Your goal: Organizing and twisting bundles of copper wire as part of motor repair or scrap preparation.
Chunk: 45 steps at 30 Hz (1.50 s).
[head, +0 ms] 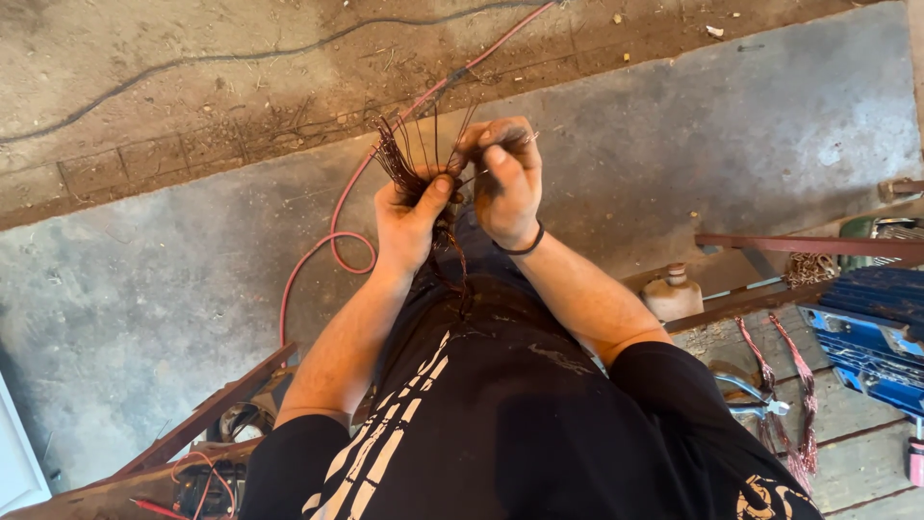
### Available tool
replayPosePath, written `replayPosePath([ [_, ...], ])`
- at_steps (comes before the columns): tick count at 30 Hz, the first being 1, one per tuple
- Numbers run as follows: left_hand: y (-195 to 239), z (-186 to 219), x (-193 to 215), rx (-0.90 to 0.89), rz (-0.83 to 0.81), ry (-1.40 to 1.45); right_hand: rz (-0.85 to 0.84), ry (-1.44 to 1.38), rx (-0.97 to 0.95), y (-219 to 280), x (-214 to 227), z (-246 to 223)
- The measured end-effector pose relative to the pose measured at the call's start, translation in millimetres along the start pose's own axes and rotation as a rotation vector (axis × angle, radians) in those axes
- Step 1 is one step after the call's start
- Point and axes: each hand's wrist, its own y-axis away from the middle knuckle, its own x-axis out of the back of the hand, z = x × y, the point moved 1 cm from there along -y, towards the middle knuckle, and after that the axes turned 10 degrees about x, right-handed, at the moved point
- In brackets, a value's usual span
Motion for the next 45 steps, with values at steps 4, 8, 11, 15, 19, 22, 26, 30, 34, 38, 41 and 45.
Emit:
replayPosePath([
  [4, 1.2, -3.4, 1.3, 0.028, 0.010, -0.017, 0.031, -0.230, -0.113, -3.1, 1.7, 2.4],
  [8, 4.6, -0.3, -0.4, 0.024, -0.003, -0.037, 0.043, -0.123, -0.252, -3.3, 9.8, 4.5],
  [11, 6.5, 11.9, -7.0, -0.015, -0.035, -0.053, 0.011, -0.045, -0.300, -8.8, 7.2, -1.0],
  [15, 3.9, 6.2, -2.7, -0.025, -0.052, -0.066, 0.001, 0.021, -0.306, -9.8, 5.6, -2.8],
  [19, 4.4, 6.3, -2.5, 0.013, -0.052, -0.049, 0.007, 0.013, -0.326, -9.0, 5.4, -2.1],
  [22, 4.5, 7.0, -3.0, 0.009, -0.060, -0.043, -0.009, 0.041, -0.304, -8.0, 10.1, 1.5],
  [26, 3.6, 5.9, -2.1, 0.024, -0.055, -0.047, -0.005, 0.050, -0.315, -9.8, 7.7, -0.3],
  [30, 4.5, 7.5, -3.0, 0.048, -0.048, -0.044, -0.006, 0.052, -0.350, -11.8, 7.4, -2.5],
  [34, 6.0, 7.7, -2.7, 0.053, -0.062, -0.044, -0.092, 0.123, -0.335, -9.7, 17.3, 2.7],
  [38, 7.0, 9.8, -3.3, 0.083, -0.056, -0.048, -0.141, 0.118, -0.318, -11.0, 15.1, 1.6],
  [41, 5.9, 6.3, -3.3, 0.055, -0.053, -0.074, -0.104, 0.076, -0.314, -12.1, 12.1, 2.0],
  [45, 4.8, 7.2, -4.5, 0.043, -0.053, -0.072, -0.130, 0.067, -0.343, -22.6, -1.0, -10.2],
])
